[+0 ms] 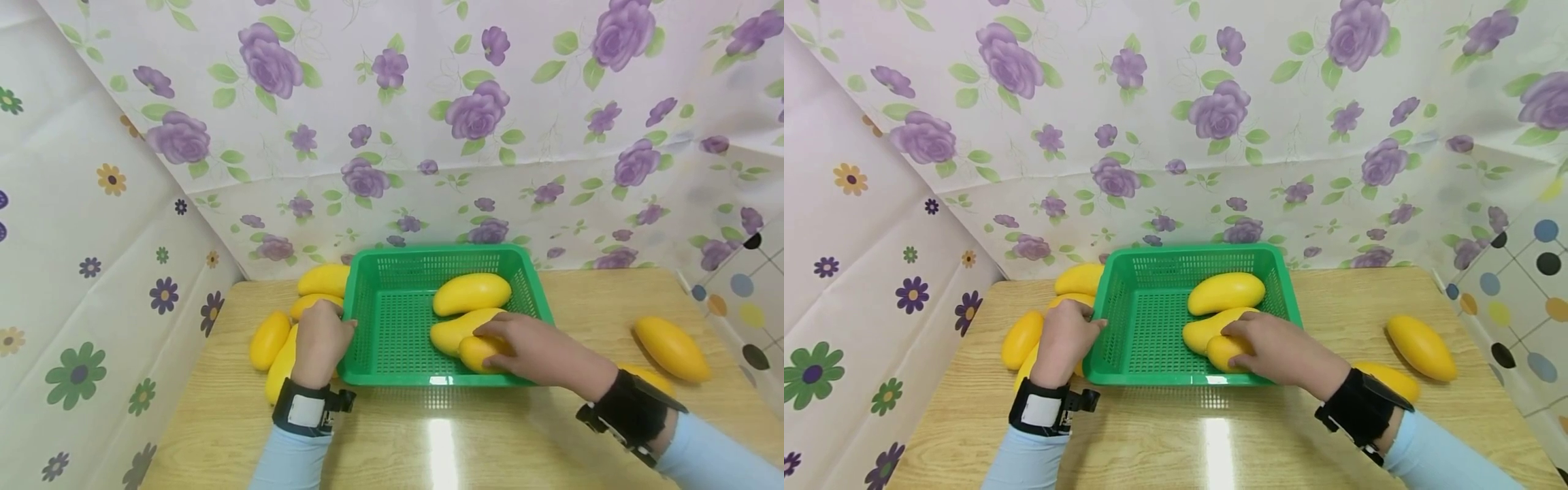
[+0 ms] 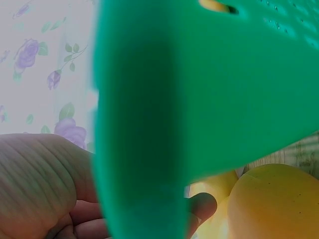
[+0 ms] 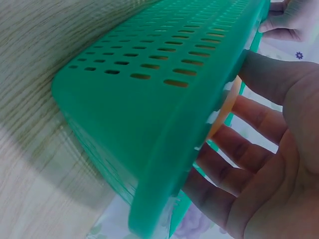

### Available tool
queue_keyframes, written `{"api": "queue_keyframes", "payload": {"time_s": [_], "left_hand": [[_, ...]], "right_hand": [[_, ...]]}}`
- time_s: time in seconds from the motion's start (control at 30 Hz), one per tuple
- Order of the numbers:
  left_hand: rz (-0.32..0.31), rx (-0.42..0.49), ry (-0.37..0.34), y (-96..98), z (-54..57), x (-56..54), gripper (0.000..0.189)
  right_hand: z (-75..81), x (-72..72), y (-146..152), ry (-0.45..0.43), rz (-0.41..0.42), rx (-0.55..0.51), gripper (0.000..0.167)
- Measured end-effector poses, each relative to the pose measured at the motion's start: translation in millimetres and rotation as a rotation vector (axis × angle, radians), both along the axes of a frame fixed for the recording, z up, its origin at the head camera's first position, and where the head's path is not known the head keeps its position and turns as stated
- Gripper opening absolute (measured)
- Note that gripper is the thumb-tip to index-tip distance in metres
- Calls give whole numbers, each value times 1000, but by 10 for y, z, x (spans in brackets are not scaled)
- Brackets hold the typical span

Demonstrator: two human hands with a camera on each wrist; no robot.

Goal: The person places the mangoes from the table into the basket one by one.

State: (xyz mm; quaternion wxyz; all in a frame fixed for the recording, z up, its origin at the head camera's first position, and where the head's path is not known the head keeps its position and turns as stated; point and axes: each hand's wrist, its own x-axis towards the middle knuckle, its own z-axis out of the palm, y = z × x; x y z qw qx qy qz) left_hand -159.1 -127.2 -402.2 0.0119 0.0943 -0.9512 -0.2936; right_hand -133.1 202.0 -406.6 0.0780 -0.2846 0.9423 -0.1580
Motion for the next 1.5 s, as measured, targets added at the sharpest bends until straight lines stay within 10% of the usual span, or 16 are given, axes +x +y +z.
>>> {"api": "queue_keyframes", "payload": {"time_s": [0.83, 1.5], "left_hand": [[-7, 28, 16, -4, 13, 18, 21], [-17, 0, 33, -1, 8, 15, 30]], "right_hand": [[29, 24, 133, 0, -83, -36, 54], [350, -107, 878, 136, -423, -22, 72]]}}
